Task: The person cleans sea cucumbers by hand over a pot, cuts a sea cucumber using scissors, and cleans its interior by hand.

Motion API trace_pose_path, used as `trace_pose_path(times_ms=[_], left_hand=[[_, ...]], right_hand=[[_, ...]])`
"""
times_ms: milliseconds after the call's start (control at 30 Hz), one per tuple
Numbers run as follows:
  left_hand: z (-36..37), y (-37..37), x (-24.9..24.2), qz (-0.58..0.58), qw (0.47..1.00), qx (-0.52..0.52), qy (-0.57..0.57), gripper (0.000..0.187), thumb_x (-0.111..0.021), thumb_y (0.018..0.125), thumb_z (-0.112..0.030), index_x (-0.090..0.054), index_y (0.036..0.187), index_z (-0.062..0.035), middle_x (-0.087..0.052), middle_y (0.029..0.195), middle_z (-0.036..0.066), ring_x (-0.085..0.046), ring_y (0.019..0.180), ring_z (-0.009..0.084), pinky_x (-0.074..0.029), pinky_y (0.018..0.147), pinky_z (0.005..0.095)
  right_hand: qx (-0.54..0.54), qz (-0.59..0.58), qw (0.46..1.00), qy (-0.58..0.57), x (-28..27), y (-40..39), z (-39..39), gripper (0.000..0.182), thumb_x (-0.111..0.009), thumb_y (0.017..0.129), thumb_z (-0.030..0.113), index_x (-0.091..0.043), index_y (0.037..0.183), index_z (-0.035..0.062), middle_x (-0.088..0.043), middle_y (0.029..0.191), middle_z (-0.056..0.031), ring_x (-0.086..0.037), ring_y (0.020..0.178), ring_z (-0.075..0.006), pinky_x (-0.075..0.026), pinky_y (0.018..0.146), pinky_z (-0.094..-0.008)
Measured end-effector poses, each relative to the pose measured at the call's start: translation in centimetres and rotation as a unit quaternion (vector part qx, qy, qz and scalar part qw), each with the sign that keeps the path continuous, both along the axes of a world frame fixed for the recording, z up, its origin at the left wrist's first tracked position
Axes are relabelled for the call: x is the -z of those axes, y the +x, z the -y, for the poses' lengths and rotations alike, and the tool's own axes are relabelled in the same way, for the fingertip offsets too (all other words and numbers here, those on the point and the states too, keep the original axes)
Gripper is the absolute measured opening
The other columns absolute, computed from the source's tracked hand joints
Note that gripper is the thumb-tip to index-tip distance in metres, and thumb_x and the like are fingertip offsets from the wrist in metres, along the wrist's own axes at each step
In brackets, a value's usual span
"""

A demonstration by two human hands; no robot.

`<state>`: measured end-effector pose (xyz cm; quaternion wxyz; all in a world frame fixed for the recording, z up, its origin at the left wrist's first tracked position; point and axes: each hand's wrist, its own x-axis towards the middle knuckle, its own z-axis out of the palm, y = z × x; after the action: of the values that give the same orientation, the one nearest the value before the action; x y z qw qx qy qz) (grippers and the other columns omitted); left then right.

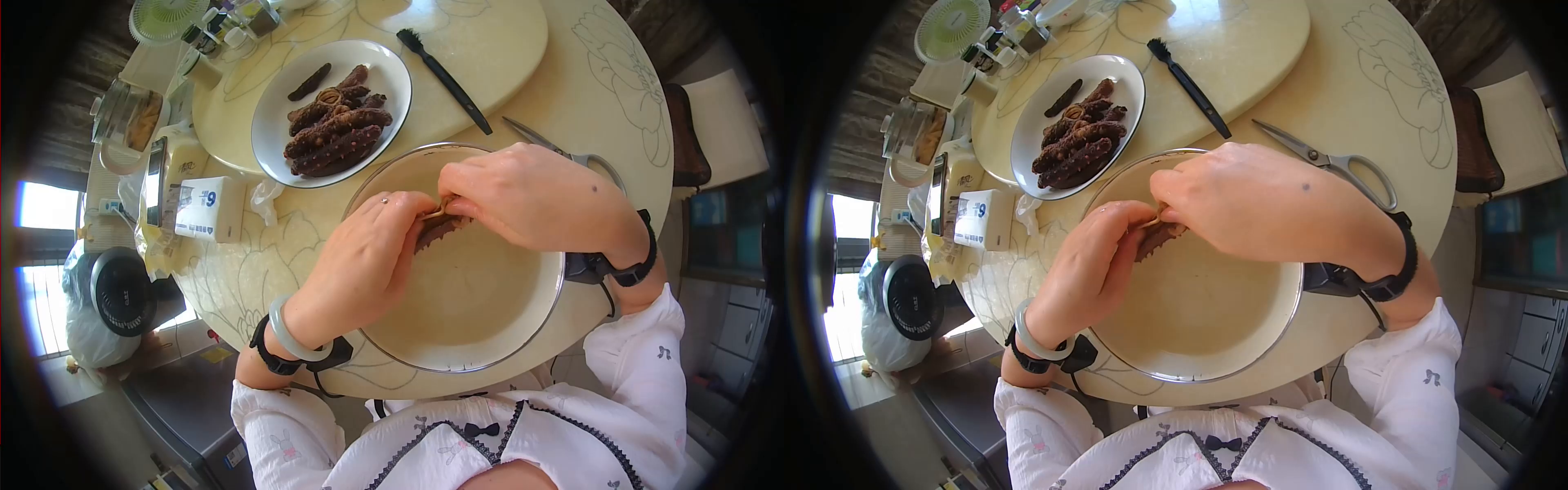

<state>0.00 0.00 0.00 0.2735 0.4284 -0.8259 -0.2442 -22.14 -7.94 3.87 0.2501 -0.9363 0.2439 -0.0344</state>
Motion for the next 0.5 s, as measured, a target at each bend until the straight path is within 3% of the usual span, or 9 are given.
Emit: trace_pose_path(times_ms=[67, 167, 300, 367, 500], left_hand=[[0.0, 0.0, 0.0, 0.007, 1.000, -0.006, -0.002, 0.029, -0.055, 0.094, 0.008, -0.055, 0.122, -0.0001, -0.062, 0.108, 0.017, -0.061, 0.097, 0.0346, -0.050, 0.086, 0.0416], [0.0, -0.1, -0.2, 0.009, 1.000, -0.013, 0.020, 0.033, -0.055, 0.091, 0.009, -0.054, 0.123, 0.0002, -0.061, 0.107, 0.017, -0.060, 0.097, 0.0360, -0.049, 0.085, 0.0411], [-0.1, -0.1, 0.1, 0.025, 1.000, -0.001, 0.010, 0.040, -0.054, 0.087, 0.008, -0.050, 0.126, 0.0005, -0.060, 0.106, 0.019, -0.056, 0.103, 0.0371, -0.047, 0.086, 0.0427], [-0.3, -0.2, -0.1, 0.086, 0.996, 0.002, 0.026, 0.050, -0.054, 0.082, 0.007, -0.047, 0.131, 0.0034, -0.059, 0.111, 0.018, -0.055, 0.105, 0.0357, -0.048, 0.090, 0.0413], [-0.7, -0.6, -0.5, 0.140, 0.990, -0.008, 0.017, 0.054, -0.051, 0.082, 0.011, -0.046, 0.135, 0.0021, -0.059, 0.114, 0.019, -0.055, 0.108, 0.0383, -0.046, 0.094, 0.0433]], right_hand=[[0.002, 0.023, 1.000, -0.002, 0.2, -0.1, 0.1, 0.014, -0.055, 0.094, 0.011, -0.059, 0.093, -0.0026, -0.066, 0.090, -0.0206, -0.067, 0.088, -0.0396, -0.053, 0.074, -0.0439], [0.020, 0.037, 0.999, -0.016, 1.2, 0.0, 0.3, 0.014, -0.061, 0.097, 0.017, -0.060, 0.097, 0.0028, -0.065, 0.085, -0.0163, -0.065, 0.081, -0.0370, -0.050, 0.070, -0.0439], [0.015, 0.028, 0.999, -0.007, 1.4, -0.1, 0.3, 0.015, -0.061, 0.096, 0.017, -0.059, 0.096, 0.0020, -0.065, 0.086, -0.0175, -0.065, 0.082, -0.0375, -0.050, 0.071, -0.0446], [0.014, -0.001, 1.000, -0.011, 1.6, 0.0, 0.0, 0.015, -0.060, 0.096, 0.015, -0.059, 0.095, 0.0009, -0.066, 0.087, -0.0183, -0.065, 0.084, -0.0382, -0.051, 0.073, -0.0448], [-0.001, 0.006, 1.000, -0.001, 2.6, 0.2, 0.0, 0.013, -0.056, 0.096, 0.013, -0.058, 0.097, 0.0003, -0.066, 0.088, -0.0188, -0.065, 0.085, -0.0387, -0.051, 0.074, -0.0452]])
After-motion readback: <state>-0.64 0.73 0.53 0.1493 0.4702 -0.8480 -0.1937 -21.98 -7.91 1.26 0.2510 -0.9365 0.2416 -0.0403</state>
